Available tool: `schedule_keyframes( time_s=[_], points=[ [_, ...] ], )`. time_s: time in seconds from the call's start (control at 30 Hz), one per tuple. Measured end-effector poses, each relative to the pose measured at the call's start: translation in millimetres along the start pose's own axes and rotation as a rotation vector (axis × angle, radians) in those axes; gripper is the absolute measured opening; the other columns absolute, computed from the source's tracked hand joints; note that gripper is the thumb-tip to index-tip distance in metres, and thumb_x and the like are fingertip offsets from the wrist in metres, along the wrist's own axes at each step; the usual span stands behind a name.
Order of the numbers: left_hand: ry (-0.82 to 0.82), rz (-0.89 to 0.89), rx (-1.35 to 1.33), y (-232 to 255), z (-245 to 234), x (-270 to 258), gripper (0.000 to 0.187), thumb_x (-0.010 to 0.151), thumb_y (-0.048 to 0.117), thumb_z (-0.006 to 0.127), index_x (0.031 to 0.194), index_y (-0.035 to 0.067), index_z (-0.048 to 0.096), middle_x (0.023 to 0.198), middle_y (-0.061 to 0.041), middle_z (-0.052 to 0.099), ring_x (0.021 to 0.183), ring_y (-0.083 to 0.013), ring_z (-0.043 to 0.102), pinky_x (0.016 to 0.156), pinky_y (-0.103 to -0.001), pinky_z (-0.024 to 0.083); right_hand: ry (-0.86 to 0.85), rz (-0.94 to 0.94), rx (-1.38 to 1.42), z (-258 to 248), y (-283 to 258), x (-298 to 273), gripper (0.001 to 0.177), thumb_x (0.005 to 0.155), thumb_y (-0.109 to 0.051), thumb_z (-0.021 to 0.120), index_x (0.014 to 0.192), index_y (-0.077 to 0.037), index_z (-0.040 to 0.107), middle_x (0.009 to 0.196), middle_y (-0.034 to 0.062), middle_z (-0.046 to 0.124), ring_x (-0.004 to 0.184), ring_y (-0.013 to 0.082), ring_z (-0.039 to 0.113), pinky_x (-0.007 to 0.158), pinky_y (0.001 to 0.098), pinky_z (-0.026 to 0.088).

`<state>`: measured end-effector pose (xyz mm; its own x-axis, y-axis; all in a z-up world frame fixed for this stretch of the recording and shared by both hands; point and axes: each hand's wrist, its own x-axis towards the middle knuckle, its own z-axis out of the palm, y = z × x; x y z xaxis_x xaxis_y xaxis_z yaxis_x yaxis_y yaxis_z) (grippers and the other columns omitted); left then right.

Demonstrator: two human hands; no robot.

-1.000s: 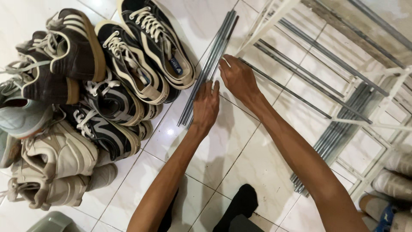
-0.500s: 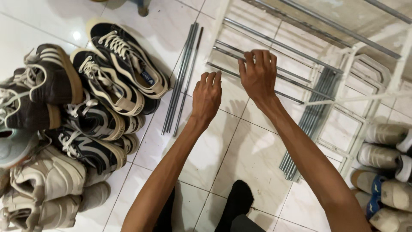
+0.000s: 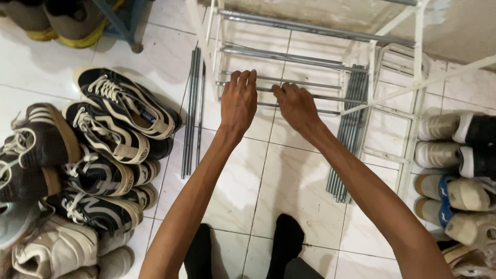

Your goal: The person assembles a white plastic shoe rack by inserting metal rods into the frame slots. They repeatedly pick up rods, align them with the frame, and push them into place to form horizontal shelves.

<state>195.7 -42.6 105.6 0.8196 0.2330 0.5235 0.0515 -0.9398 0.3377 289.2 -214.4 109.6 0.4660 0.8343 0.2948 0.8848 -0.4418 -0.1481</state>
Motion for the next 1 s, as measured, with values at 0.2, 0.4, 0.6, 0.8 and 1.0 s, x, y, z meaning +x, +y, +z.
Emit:
schedule_keyframes(
  time_s=[0.2, 0.4, 0.6, 0.8, 1.0],
  points=[
    [-0.017, 0.035, -0.084, 17.8, -17.1, 7.5, 0.037, 0.09, -0.002, 0.064, 0.127, -0.004, 0.061, 0.122, -0.015, 0.067, 0.117, -0.0329, 0.061, 0.086, -0.043, 0.056, -0.225, 0.034, -0.022, -7.5, -18.8, -13.8, 0.014, 0.095, -0.004, 0.064, 0.108, 0.001, 0.066, 0.081, 0.0153, 0.064, 0.07, 0.0312, 0.066, 0.053, 0.0426, 0.055],
    [0.092, 0.02, -0.136, 32.4, -43.2, 15.1, 0.033, 0.09, 0.002, 0.066, 0.123, 0.0, 0.064, 0.116, -0.013, 0.068, 0.113, -0.0332, 0.062, 0.086, -0.043, 0.055, 0.003, -0.125, 0.032, -39.4, -46.6, -17.7, 0.014, 0.093, -0.015, 0.074, 0.092, -0.002, 0.069, 0.081, 0.0112, 0.068, 0.068, 0.0289, 0.067, 0.057, 0.0417, 0.055],
    [0.179, -0.022, -0.166, 29.4, -75.1, 31.3, 0.028, 0.101, 0.003, 0.061, 0.128, 0.004, 0.063, 0.121, -0.011, 0.066, 0.119, -0.0326, 0.061, 0.096, -0.044, 0.055, 0.352, -0.11, 0.017, -90.2, -60.2, 23.6, 0.013, 0.095, -0.011, 0.077, 0.101, -0.003, 0.069, 0.102, 0.011, 0.069, 0.096, 0.0295, 0.068, 0.081, 0.0413, 0.056],
    [-0.004, -0.15, 0.32, 26.3, -91.8, 51.9, 0.054, 0.088, 0.006, 0.064, 0.138, -0.011, 0.052, 0.144, -0.028, 0.052, 0.139, -0.0403, 0.044, 0.111, -0.05, 0.041, 0.393, -0.102, 0.048, -102.6, -67.7, 82.9, 0.021, 0.096, -0.008, 0.075, 0.115, -0.001, 0.067, 0.116, 0.0147, 0.065, 0.112, 0.032, 0.06, 0.097, 0.0455, 0.05],
    [-0.203, -0.134, 0.689, 14.0, -84.0, 55.7, 0.065, 0.084, 0.012, 0.072, 0.14, -0.013, 0.053, 0.148, -0.036, 0.047, 0.134, -0.0461, 0.05, 0.113, -0.045, 0.041, 0.264, -0.125, 0.188, -78.6, -75.7, 122.3, 0.032, 0.096, -0.009, 0.073, 0.125, 0.001, 0.065, 0.111, 0.0167, 0.066, 0.099, 0.034, 0.064, 0.083, 0.0454, 0.052]
  ],
)
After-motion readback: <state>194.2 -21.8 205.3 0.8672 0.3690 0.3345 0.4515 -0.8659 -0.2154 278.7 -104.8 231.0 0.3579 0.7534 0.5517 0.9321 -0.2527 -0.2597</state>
